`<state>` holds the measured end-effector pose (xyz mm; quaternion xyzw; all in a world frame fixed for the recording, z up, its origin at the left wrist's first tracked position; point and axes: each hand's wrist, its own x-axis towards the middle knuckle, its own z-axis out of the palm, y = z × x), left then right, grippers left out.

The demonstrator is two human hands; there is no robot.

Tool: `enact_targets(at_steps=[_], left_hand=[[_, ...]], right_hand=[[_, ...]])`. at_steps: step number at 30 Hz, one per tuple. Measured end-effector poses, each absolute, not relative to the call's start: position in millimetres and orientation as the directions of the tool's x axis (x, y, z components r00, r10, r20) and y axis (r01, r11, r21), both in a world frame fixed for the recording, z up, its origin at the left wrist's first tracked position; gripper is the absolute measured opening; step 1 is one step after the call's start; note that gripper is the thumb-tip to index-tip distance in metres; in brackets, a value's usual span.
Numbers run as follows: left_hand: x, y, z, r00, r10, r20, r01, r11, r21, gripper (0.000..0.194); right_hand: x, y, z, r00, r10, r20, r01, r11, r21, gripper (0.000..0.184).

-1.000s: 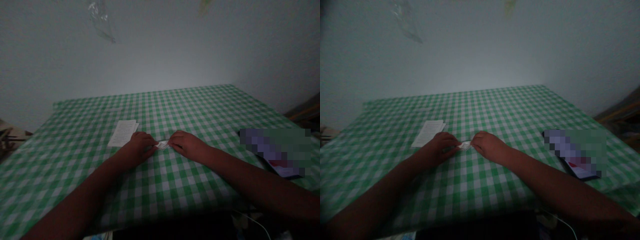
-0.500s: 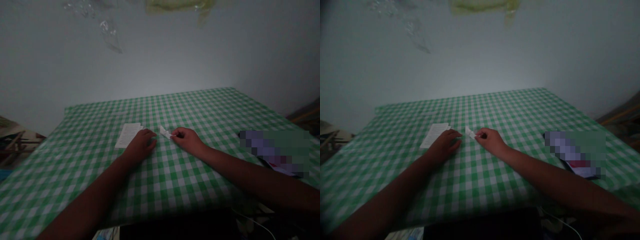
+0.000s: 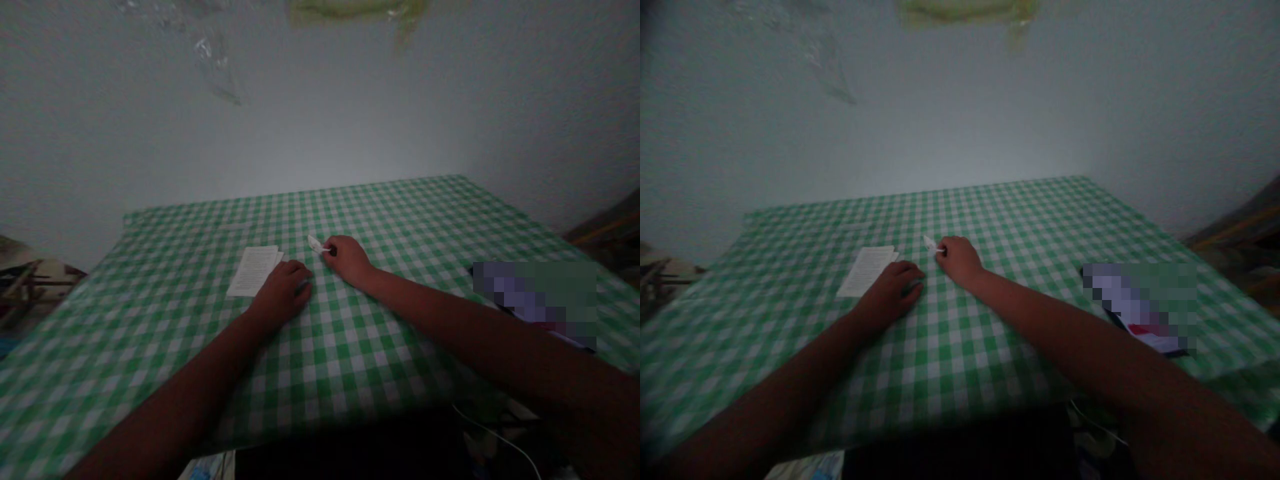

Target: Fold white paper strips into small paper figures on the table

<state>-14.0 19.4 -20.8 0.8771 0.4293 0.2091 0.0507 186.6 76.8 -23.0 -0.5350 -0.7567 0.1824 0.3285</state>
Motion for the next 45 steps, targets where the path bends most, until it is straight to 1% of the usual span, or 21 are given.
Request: enact_targets(at_steps=[4, 8, 13, 20, 23, 25, 29, 32, 34, 35, 37, 38, 39, 40, 42, 45], left_hand=[[-13.4, 19.8, -21.7, 0.539, 0.775, 0.330, 0.727, -0.626, 0.282, 0.023], [-11.6, 20.2, -19.1, 0.527, 0.791, 0.312, 0.741, -0.607, 0.288, 0.021], [-11.0, 19.5, -17.9, 0.523, 0.801, 0.291, 0.753, -0.594, 0.281, 0.023], [-10.6, 15.9, -16.7, 0.527, 0.806, 0.270, 0.769, -0.587, 0.253, 0.024], [-13.1, 14.9, -12.6, 0.537, 0.818, 0.207, 0.758, -0.575, 0.308, 0.027], [-16.2, 14.2, -7.8, 0.550, 0.822, 0.147, 0.742, -0.562, 0.366, 0.033], [-22.9, 10.9, 6.1, 0.582, 0.811, 0.058, 0.702, -0.537, 0.467, 0.036], [-28.5, 7.2, 14.2, 0.553, 0.831, 0.053, 0.715, -0.507, 0.482, 0.030], [-33.8, 6.1, 14.1, 0.492, 0.866, 0.091, 0.766, -0.481, 0.426, 0.029], [-37.0, 6.3, 12.2, 0.444, 0.886, 0.137, 0.809, -0.462, 0.364, 0.030], [-44.1, 8.1, 5.9, 0.342, 0.922, 0.180, 0.906, -0.375, 0.195, 0.038], [-47.7, 9.6, 2.3, 0.276, 0.944, 0.179, 0.945, -0.301, 0.129, 0.045], [-50.9, 11.1, -1.0, 0.229, 0.962, 0.148, 0.966, -0.243, 0.084, 0.050], [-53.8, 12.6, -3.6, 0.211, 0.972, 0.100, 0.975, -0.217, 0.054, 0.052], [-58.0, 14.8, -6.3, 0.222, 0.973, 0.058, 0.974, -0.224, 0.043, 0.045], [-61.6, 15.6, -5.1, 0.232, 0.972, 0.031, 0.971, -0.233, 0.042, 0.038]], right_hand=[[182.4, 79.8, -27.3, -0.220, 0.916, 0.336, 0.777, 0.373, -0.508, 0.017], [184.7, 87.9, -27.8, -0.238, 0.918, 0.318, 0.830, 0.362, -0.424, 0.019], [187.1, 99.2, -25.1, -0.208, 0.935, 0.289, 0.873, 0.310, -0.376, 0.025], [190.7, 84.8, -17.1, -0.170, 0.941, 0.292, 0.902, 0.268, -0.340, 0.043], [189.1, 74.0, -10.8, -0.178, 0.943, 0.281, 0.917, 0.263, -0.301, 0.045], [186.6, 64.6, -6.9, -0.226, 0.935, 0.273, 0.911, 0.302, -0.282, 0.047], [182.0, 41.8, -1.9, -0.318, 0.908, 0.273, 0.867, 0.395, -0.305, 0.051], [181.7, 25.5, 0.1, -0.407, 0.880, 0.243, 0.820, 0.469, -0.326, 0.050], [182.7, 16.3, 1.0, -0.451, 0.861, 0.235, 0.791, 0.507, -0.343, 0.050], [183.2, 12.3, 1.2, -0.470, 0.851, 0.234, 0.776, 0.525, -0.350, 0.050], [184.3, 5.3, 1.1, -0.499, 0.834, 0.236, 0.750, 0.552, -0.365, 0.049], [184.8, 2.4, 0.4, -0.510, 0.827, 0.237, 0.738, 0.562, -0.374, 0.048], [185.4, 0.2, -0.6, -0.518, 0.821, 0.240, 0.727, 0.570, -0.382, 0.047], [186.2, -1.3, -2.2, -0.522, 0.817, 0.244, 0.718, 0.576, -0.391, 0.046], [188.3, -2.1, -6.9, -0.528, 0.809, 0.258, 0.701, 0.587, -0.405, 0.043], [192.6, 1.1, -15.2, -0.547, 0.789, 0.278, 0.679, 0.613, -0.404, 0.040]])
